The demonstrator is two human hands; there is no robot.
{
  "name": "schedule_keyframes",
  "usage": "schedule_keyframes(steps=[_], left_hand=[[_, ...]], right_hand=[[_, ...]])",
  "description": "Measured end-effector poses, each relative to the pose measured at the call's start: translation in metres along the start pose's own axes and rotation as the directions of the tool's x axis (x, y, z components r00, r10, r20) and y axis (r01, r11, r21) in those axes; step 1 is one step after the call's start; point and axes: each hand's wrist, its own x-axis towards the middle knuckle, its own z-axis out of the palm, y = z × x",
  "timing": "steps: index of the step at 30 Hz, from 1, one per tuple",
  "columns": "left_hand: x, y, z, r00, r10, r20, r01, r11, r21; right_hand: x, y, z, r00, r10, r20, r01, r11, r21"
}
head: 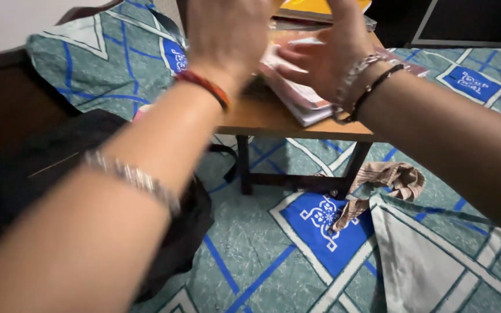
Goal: The person wipes several books and notebooks with a cloth, then places them into a black backpack. They also open a pencil case, wipe it, and place it inside the bag.
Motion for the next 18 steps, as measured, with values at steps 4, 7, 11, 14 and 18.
schedule_keyframes(steps=[4,7,11,14,18], left_hand=[[-0.016,0.089,-0.069,0.958,-0.214,0.189,0.236,0.966,-0.105],[-0.034,0.109,-0.069,0.894,-0.345,0.287,0.441,0.792,-0.422],[-0.021,0.088,-0.078,0.858,-0.462,0.226,0.507,0.684,-0.525],[-0.027,0.063,-0.072,0.793,-0.585,0.172,0.6,0.696,-0.394],[-0.067,0.053,-0.075,0.449,-0.802,0.395,0.868,0.285,-0.407]], right_hand=[[0.055,0.002,-0.03,0.797,-0.166,0.581,0.166,0.985,0.053],[0.033,0.014,-0.04,0.899,-0.226,0.374,0.294,0.946,-0.136],[-0.044,0.018,-0.021,0.812,-0.301,0.5,0.456,0.862,-0.22],[-0.051,0.024,-0.033,0.598,-0.487,0.637,0.8,0.418,-0.431],[-0.067,0.013,-0.007,0.916,-0.337,0.216,0.376,0.911,-0.172]])
